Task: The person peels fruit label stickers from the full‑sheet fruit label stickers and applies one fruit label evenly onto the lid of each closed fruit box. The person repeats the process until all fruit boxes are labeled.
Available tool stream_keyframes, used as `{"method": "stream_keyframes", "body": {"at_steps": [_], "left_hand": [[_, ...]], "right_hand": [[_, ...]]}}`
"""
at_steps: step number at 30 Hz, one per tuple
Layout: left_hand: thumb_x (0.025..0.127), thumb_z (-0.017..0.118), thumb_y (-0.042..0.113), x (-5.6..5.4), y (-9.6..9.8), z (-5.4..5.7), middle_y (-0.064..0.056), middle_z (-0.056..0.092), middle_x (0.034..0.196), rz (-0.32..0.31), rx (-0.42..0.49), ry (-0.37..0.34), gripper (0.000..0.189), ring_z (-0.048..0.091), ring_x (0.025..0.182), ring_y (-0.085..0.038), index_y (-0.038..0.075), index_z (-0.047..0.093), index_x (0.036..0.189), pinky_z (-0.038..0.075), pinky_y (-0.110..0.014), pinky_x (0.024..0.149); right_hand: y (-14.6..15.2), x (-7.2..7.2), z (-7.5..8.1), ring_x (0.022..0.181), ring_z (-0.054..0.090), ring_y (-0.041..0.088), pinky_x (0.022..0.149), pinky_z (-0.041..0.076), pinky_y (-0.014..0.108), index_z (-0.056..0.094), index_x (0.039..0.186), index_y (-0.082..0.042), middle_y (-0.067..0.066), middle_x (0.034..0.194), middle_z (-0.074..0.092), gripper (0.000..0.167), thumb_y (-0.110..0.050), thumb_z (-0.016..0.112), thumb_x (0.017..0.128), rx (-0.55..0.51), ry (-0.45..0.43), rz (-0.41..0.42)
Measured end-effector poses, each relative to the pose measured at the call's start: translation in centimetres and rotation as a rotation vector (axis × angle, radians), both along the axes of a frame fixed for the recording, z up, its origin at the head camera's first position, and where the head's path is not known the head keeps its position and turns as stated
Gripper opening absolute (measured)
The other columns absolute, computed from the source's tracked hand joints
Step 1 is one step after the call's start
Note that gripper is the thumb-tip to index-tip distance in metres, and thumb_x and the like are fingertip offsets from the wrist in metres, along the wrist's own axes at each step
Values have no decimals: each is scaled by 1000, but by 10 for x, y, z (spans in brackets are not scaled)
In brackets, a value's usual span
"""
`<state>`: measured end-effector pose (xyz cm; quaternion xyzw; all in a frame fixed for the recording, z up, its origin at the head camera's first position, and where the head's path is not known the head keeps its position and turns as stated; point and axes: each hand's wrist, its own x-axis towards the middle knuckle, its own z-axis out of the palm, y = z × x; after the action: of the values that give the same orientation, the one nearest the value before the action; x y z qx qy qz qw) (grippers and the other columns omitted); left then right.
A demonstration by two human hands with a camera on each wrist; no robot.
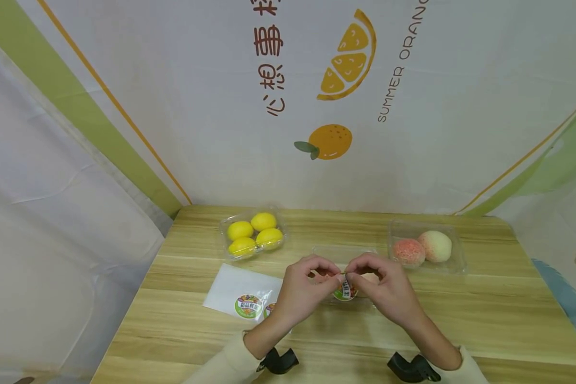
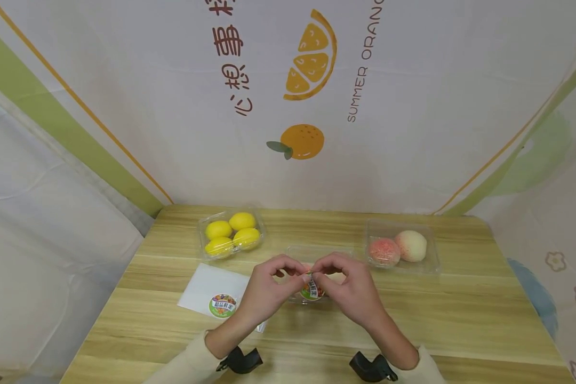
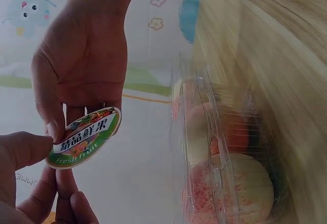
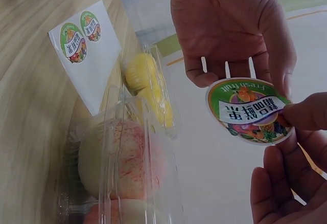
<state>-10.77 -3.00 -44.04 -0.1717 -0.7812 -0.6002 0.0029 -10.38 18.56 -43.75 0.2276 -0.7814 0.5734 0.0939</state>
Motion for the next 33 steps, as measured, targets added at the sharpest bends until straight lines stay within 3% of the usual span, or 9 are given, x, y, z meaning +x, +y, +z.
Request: {"method": "stream_keyframes", "body": {"at_steps": [7,13,21,27,33], "left_hand": [[98,85,22,-1,1,-1,8,74,89,7,4,15,8,62,87,-11,14,84,95,49,-25,75],[97,85,20,-4,3,-1,9,76,88,35,14,9,8,64,87,-11,15,84,92,50,-26,77],[98,85,21,-5,3,-1,9,76,89,76,25,-3,8,65,87,-13,15,85,94,52,-29,78],[97,85,23,-8,1,2,5,77,93,151,113,-74,11,64,90,-15,12,84,94,48,-30,82],[96,84,19,-11,1,6,0,78,97,189,213,-121,11,60,86,-23,8,84,96,48,-27,75]], "right_hand": [[-1,0,-1,88,71,16,75,60,30,79,102,-14,-1,94,77,22,8,77,98,-1,6,6],[-1,-1,-3,93,73,16,79,61,28,79,106,-12,11,101,77,17,3,79,99,0,-3,-5],[-1,-1,-1,98,71,15,89,57,25,77,111,-5,9,107,78,15,2,78,99,12,-41,-93],[0,3,0,99,70,14,87,56,24,78,112,-2,7,107,77,12,1,76,100,-32,-114,-132],[-2,6,-5,95,69,14,83,57,24,78,109,1,6,105,76,8,0,76,101,-117,-213,-134]]}}
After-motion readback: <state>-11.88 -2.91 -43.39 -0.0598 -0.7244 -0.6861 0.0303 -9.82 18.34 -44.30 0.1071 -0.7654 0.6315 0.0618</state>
